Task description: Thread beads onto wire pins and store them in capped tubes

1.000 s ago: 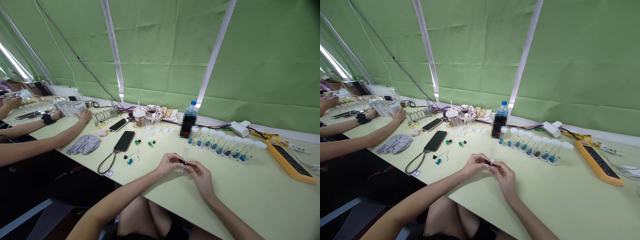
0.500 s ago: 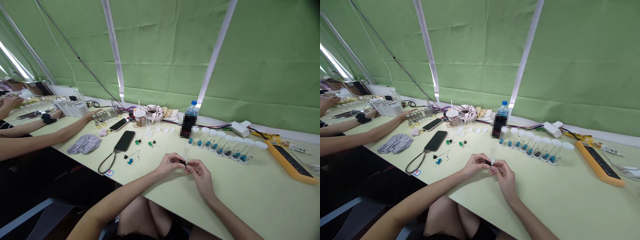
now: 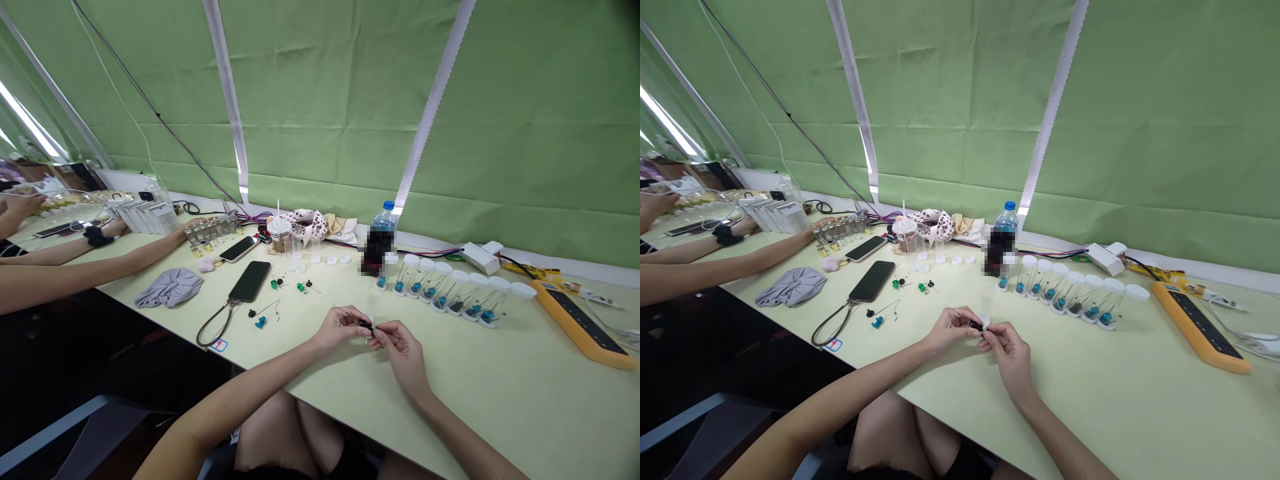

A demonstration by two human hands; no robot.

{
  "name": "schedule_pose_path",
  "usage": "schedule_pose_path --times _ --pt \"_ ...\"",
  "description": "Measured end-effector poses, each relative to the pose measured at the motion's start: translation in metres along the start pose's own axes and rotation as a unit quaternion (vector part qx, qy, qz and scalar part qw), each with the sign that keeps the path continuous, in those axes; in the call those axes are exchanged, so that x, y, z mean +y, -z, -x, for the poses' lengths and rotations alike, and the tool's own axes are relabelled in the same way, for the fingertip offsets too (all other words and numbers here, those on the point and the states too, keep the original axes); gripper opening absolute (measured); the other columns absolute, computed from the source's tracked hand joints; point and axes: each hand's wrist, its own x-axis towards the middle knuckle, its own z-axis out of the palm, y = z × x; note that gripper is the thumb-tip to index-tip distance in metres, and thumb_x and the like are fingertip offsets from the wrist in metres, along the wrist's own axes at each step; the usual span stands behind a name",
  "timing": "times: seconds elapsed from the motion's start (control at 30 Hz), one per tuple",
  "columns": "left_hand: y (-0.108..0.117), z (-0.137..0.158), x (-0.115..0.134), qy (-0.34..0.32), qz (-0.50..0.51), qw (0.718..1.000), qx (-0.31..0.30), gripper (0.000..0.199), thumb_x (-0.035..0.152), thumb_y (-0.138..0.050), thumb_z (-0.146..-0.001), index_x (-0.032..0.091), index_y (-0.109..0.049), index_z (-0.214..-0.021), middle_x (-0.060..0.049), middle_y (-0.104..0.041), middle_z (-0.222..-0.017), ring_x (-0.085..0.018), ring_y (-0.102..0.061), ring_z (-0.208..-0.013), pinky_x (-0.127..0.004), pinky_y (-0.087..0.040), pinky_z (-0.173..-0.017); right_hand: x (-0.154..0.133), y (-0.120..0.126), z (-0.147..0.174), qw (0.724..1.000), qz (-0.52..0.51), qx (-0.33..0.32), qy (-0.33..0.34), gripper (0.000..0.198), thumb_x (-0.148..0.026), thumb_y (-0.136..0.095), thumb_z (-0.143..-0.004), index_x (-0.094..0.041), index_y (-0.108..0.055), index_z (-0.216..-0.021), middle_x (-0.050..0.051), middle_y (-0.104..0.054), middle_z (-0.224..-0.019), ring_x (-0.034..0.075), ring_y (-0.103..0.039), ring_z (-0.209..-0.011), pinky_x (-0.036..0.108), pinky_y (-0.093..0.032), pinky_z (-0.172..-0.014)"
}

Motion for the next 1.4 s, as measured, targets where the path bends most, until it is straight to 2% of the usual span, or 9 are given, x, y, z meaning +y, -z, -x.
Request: schedule_pose_path --times 0.4,0.6,0.8,1.1,1.4 --pt "0.0004 -0.0005 0.0001 0.003 0.014 1.0 -0.011 0.031 0.026 -0.08 -0.056 0.012 -0.07 -0.082 -0.007 -0.064 -0.083 -0.016 -0.061 -0.076 -0.028 -0.046 -0.071 -0.0012 -0.001 -0.0005 1.0 -0.007 -0.007 -0.001 0.024 -0.044 -0.061 -0.079 -0.021 -0.058 -0.085 0.002 -0.065 -0.065 0.019 -0.063 -0.062 0.032 -0.053 -0.059" --pt "0.0 -0.0007 0.0022 0.006 0.005 1.0 -0.004 0.032 0.028 -0.08 -0.056 0.012 -0.07 -0.082 -0.007 -0.065 -0.082 -0.016 -0.061 -0.074 -0.028 -0.047 -0.071 -0.0009 -0.0012 0.0009 1.0 0.005 -0.009 0.008 0.021 -0.039 -0.062 -0.08 -0.021 -0.057 -0.088 0.003 -0.066 -0.07 0.018 -0.064 -0.065 0.031 -0.053 -0.062" --pt "-0.0003 -0.0003 0.007 -0.006 -0.004 1.0 0.001 0.029 0.028 -0.078 -0.059 0.012 -0.069 -0.081 -0.008 -0.065 -0.08 -0.017 -0.062 -0.075 -0.029 -0.047 -0.072 0.0014 -0.0009 0.0018 0.999 0.005 -0.025 0.022 0.026 -0.036 -0.067 -0.076 -0.021 -0.054 -0.093 0.004 -0.067 -0.074 0.019 -0.065 -0.067 0.032 -0.053 -0.065" --pt "0.0024 -0.0005 0.0013 -0.003 0.011 1.0 -0.008 0.028 0.025 -0.077 -0.06 0.011 -0.069 -0.083 -0.007 -0.065 -0.081 -0.015 -0.061 -0.072 -0.028 -0.047 -0.071 0.002 -0.0005 -0.0001 0.999 -0.016 -0.035 0.008 0.019 -0.035 -0.062 -0.081 -0.021 -0.056 -0.092 0.002 -0.066 -0.069 0.016 -0.063 -0.064 0.03 -0.052 -0.06" --pt "0.0016 -0.0004 0.0008 0.001 0.018 1.0 -0.005 0.028 0.025 -0.078 -0.059 0.012 -0.069 -0.082 -0.007 -0.065 -0.081 -0.016 -0.061 -0.072 -0.029 -0.047 -0.071 0.0044 0.0 0.0001 0.999 -0.024 -0.033 0.008 0.02 -0.037 -0.062 -0.08 -0.02 -0.057 -0.091 0.002 -0.067 -0.068 0.017 -0.063 -0.062 0.031 -0.052 -0.057"
